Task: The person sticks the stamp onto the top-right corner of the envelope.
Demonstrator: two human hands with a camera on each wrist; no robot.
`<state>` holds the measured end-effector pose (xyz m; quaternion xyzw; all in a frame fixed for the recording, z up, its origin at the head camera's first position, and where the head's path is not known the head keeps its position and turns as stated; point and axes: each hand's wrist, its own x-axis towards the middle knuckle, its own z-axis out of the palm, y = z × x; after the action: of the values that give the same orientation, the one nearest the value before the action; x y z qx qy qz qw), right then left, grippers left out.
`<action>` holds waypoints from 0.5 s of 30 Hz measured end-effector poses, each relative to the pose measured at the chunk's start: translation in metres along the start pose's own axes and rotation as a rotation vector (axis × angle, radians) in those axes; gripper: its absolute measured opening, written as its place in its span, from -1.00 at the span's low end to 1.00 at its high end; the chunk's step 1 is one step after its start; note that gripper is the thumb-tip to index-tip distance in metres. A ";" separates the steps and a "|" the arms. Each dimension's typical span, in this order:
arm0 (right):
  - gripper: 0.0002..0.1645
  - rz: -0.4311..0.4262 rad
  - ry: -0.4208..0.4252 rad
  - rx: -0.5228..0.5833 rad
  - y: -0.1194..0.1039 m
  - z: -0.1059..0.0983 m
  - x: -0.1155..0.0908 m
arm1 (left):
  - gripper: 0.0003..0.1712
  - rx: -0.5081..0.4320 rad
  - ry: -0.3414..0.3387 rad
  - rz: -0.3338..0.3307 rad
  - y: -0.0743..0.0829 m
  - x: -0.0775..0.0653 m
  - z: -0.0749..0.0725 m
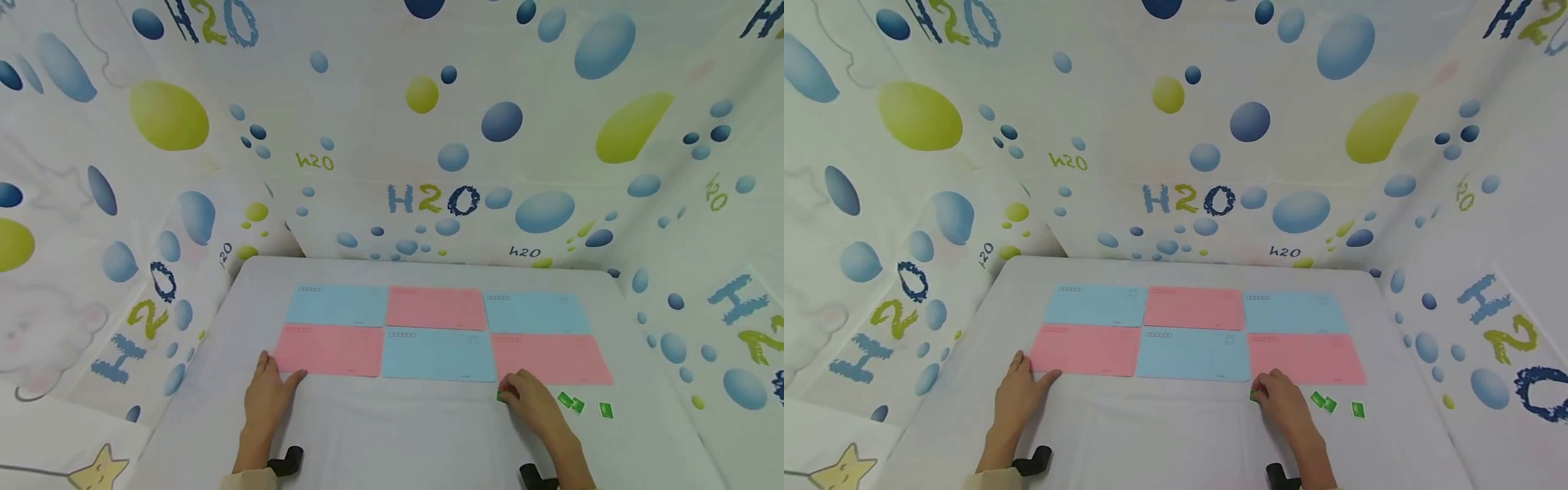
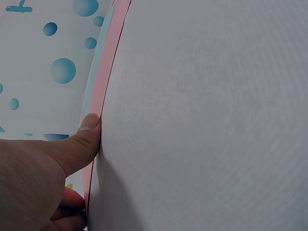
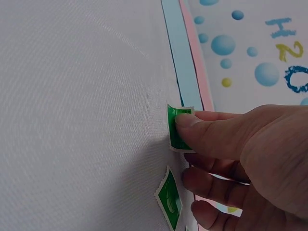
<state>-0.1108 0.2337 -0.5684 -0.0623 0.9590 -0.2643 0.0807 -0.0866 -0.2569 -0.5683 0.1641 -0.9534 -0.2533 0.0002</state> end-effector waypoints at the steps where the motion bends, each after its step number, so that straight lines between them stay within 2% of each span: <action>1: -0.95 0.004 0.001 -0.007 0.000 0.000 0.000 | 0.00 0.000 -0.003 0.000 0.000 0.000 0.000; 9: -0.91 -0.009 0.016 -0.070 -0.003 -0.002 -0.004 | 0.01 0.001 -0.004 0.003 0.001 0.001 -0.001; 15: -0.96 -0.008 -0.001 -0.030 -0.009 -0.008 -0.003 | 0.01 0.018 0.009 -0.007 -0.001 0.001 0.001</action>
<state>-0.1089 0.2302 -0.5568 -0.0675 0.9627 -0.2500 0.0789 -0.0873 -0.2571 -0.5699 0.1684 -0.9550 -0.2440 0.0022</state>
